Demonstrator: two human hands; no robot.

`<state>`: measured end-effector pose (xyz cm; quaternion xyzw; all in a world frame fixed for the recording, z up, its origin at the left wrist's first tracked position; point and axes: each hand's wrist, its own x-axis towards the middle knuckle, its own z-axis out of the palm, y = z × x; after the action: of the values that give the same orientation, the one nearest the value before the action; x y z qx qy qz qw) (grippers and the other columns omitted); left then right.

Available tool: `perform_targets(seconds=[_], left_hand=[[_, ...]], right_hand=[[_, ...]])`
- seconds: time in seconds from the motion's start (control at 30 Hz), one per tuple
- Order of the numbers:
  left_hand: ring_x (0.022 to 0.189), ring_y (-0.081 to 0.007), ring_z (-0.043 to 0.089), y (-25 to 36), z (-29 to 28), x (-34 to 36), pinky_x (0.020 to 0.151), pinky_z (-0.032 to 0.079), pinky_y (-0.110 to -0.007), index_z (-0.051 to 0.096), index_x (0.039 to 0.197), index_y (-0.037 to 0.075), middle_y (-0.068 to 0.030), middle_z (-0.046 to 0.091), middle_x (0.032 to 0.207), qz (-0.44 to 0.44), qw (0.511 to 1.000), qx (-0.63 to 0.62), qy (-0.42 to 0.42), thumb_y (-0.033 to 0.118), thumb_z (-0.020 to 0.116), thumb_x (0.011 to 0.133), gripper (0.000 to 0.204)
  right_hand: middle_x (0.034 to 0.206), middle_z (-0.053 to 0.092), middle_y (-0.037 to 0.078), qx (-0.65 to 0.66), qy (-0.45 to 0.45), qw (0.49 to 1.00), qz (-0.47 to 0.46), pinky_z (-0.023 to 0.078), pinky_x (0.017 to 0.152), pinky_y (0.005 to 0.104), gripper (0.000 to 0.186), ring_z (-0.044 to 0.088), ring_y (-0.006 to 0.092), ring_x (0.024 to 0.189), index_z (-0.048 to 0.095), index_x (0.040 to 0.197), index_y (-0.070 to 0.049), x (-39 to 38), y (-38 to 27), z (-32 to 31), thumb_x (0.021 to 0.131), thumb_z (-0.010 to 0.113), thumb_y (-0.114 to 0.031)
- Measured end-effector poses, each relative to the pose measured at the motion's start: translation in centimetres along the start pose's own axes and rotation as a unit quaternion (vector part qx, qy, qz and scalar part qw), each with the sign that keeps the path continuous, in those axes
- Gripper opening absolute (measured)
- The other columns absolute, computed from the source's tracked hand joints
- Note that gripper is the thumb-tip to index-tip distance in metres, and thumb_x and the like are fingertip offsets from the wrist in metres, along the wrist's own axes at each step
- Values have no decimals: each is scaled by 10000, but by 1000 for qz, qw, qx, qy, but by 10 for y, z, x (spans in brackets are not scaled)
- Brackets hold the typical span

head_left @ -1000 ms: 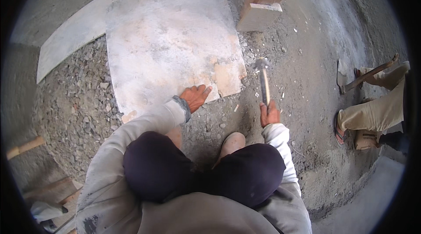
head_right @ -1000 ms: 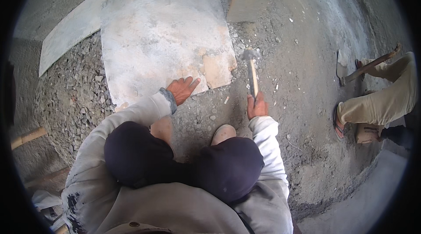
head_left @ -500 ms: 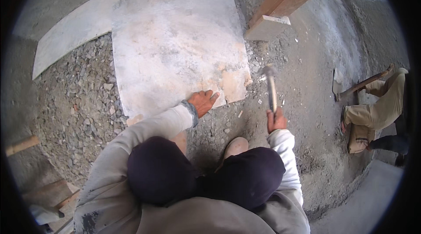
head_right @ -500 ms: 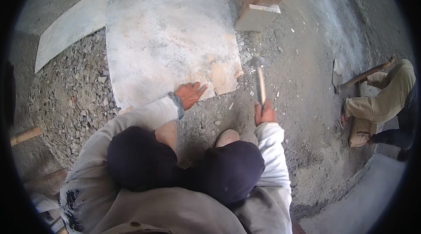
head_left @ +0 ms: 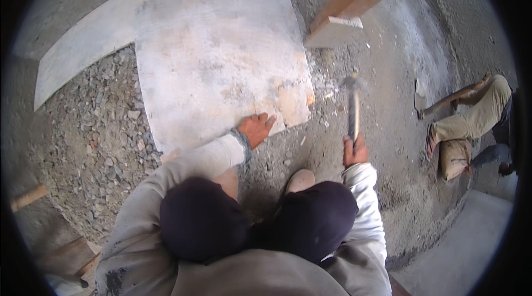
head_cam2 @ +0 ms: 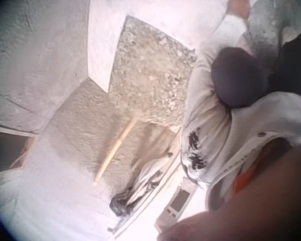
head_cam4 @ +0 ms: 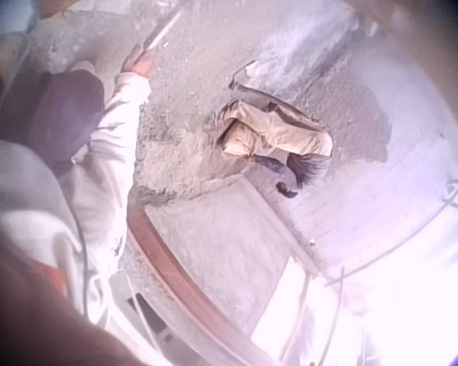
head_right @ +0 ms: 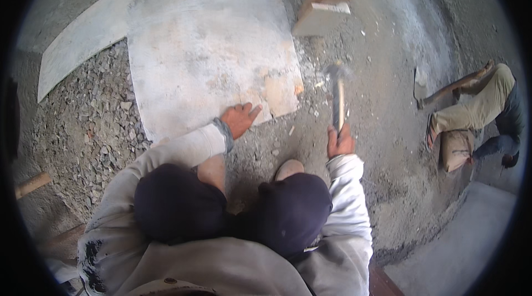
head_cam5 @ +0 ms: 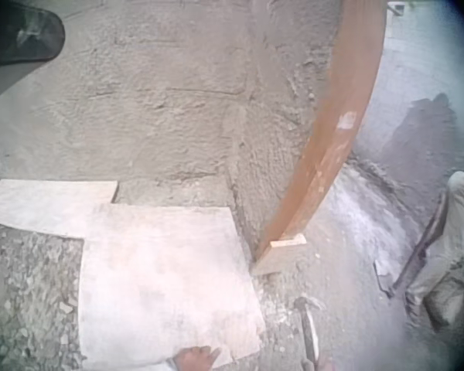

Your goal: The person places tile pieces onto a bed of gravel and debris, using a hammer and a chisel-like tool to trim the edges of the tiles to fit.

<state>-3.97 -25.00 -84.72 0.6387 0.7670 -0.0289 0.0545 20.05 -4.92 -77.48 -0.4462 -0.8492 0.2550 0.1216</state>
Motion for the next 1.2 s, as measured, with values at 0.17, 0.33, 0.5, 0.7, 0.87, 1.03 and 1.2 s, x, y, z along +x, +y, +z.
perform_targets(seconds=[0.17, 0.33, 0.5, 0.7, 0.87, 1.03, 1.2], left_hand=[[674, -198, 545, 19, 18, -10, 501, 480, -294, 417, 1308, 68, -86, 488, 859, 19, 1000, 5, -11, 83, 530, 771, 549], [662, -186, 549, 20, 25, -10, 494, 477, -294, 445, 1293, 81, -76, 499, 853, 8, 1000, 9, 22, 93, 540, 766, 535], [681, -192, 561, 22, 19, -13, 495, 477, -290, 456, 1288, 95, -84, 510, 877, -18, 999, 18, 41, 101, 546, 765, 531], [671, -191, 544, 23, 16, -11, 525, 477, -292, 434, 1299, 98, -85, 490, 862, -7, 1000, 28, -1, 100, 545, 764, 546], [679, -204, 559, 22, 13, -9, 511, 475, -306, 437, 1297, 98, -94, 495, 858, -10, 1000, 1, 1, 98, 540, 771, 536], [649, -204, 555, 34, 13, -13, 484, 472, -316, 438, 1303, 96, -93, 501, 841, 5, 999, 37, -10, 95, 536, 769, 543], [636, -203, 547, 32, 15, -8, 480, 466, -303, 431, 1303, 73, -94, 500, 828, -2, 998, 56, -7, 73, 548, 749, 566]], right_hand=[[570, 449, 9, 278, 230, 923, -134, 341, 396, 222, 187, 409, 74, 433, 454, 963, -13, 41, -72, -98, 931, 452, -197], [587, 536, 115, 100, 274, 945, -148, 462, 508, 379, 313, 558, 271, 498, 424, 1013, -20, 7, -33, 31, 869, 507, -286], [711, 572, 292, -55, -71, 996, -16, 458, 579, 487, 297, 571, 480, 715, 445, 1017, -47, -7, 2, 49, 853, 546, -273], [576, 464, 12, 377, 260, 885, -81, 407, 448, 284, 212, 437, 109, 453, 423, 1008, -35, 17, -42, -11, 920, 478, -219], [683, 572, 243, -48, -33, 998, -2, 464, 625, 475, 338, 585, 442, 674, 410, 1050, -25, -7, 11, 63, 853, 522, -276], [643, 558, 203, 61, -7, 998, -10, 457, 559, 400, 244, 599, 370, 603, 495, 979, -34, -2, 25, 36, 862, 541, -244], [564, 480, 48, 373, 173, 906, -100, 409, 474, 270, 188, 482, 137, 480, 465, 927, -40, 2, 10, 32, 896, 492, -224]])
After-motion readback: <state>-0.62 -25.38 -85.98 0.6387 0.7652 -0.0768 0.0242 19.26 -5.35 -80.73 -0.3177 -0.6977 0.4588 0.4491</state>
